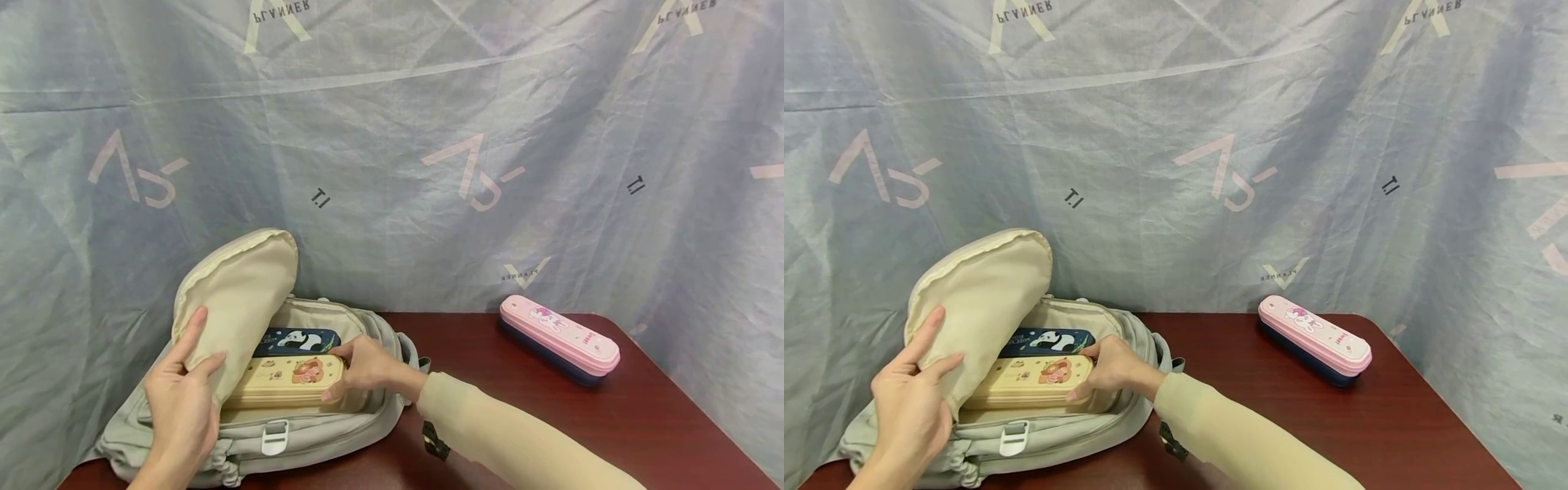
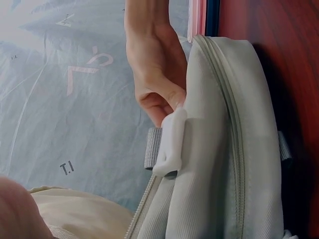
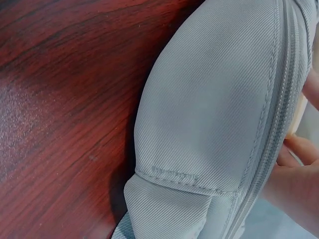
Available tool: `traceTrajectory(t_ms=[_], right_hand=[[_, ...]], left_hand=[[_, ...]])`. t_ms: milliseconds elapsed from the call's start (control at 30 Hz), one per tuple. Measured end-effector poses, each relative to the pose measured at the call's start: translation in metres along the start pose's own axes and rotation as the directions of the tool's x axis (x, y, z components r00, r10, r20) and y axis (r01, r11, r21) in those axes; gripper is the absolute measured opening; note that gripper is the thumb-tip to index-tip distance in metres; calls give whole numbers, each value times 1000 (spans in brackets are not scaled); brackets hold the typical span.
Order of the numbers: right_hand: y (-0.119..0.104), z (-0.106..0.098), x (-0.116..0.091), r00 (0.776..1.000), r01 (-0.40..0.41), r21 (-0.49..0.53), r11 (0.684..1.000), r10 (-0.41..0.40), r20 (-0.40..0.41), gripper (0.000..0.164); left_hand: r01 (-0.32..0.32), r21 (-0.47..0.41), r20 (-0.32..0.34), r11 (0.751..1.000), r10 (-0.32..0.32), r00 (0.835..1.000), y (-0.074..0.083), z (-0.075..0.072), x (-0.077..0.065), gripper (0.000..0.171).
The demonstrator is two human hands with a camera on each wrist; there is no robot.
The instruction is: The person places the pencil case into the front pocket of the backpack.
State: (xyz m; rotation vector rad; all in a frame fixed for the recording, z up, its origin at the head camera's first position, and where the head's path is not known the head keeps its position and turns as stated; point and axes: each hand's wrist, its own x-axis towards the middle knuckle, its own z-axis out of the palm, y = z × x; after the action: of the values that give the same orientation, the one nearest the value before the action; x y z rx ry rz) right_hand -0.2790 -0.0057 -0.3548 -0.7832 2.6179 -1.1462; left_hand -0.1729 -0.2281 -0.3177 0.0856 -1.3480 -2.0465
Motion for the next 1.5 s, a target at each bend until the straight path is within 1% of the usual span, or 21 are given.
traceTrajectory(t_ms=[200, 433, 567, 667, 800, 900, 1067, 1167, 1367, 1500], right_hand=[[0, 3, 2, 1000, -8, -33, 999, 8, -11, 76], [2, 4, 7, 1000, -5, -17, 1000, 5, -13, 78], [3, 2, 8, 1000, 9, -9, 1000, -9, 5, 78], [5, -2, 8, 999, 27, 25, 999, -28, 40, 74], [9, -6, 8, 995, 52, 105, 993, -60, 76, 66], [12, -7, 9, 994, 60, 164, 985, -75, 84, 61], [16, -6, 10, 993, 61, 235, 970, -82, 84, 50], [17, -6, 10, 994, 58, 272, 960, -82, 78, 49], [18, -7, 11, 995, 47, 315, 948, -71, 67, 49], [18, -7, 11, 997, 25, 305, 952, -47, 66, 49]], left_hand=[[-7, 8, 0, 1000, 7, 1000, 1, 1, 0, 71], [9, 6, 3, 1000, -9, 1000, 0, 0, 0, 70], [11, -2, 8, 1000, -11, 1000, 0, 0, 0, 70], [7, -2, 9, 1000, -7, 1000, 1, 1, 0, 71], [3, 6, 10, 1000, -3, 1000, 1, 1, 0, 71], [5, 15, 15, 1000, -6, 1000, 1, 1, 0, 71], [9, 23, 17, 1000, -10, 1000, 1, 1, 1, 72], [12, 17, 14, 1000, -12, 1000, 1, 1, 0, 72], [15, -8, 17, 1000, -14, 1000, 0, 0, 0, 72], [10, -17, 17, 1000, -10, 1000, 0, -1, -1, 72]])
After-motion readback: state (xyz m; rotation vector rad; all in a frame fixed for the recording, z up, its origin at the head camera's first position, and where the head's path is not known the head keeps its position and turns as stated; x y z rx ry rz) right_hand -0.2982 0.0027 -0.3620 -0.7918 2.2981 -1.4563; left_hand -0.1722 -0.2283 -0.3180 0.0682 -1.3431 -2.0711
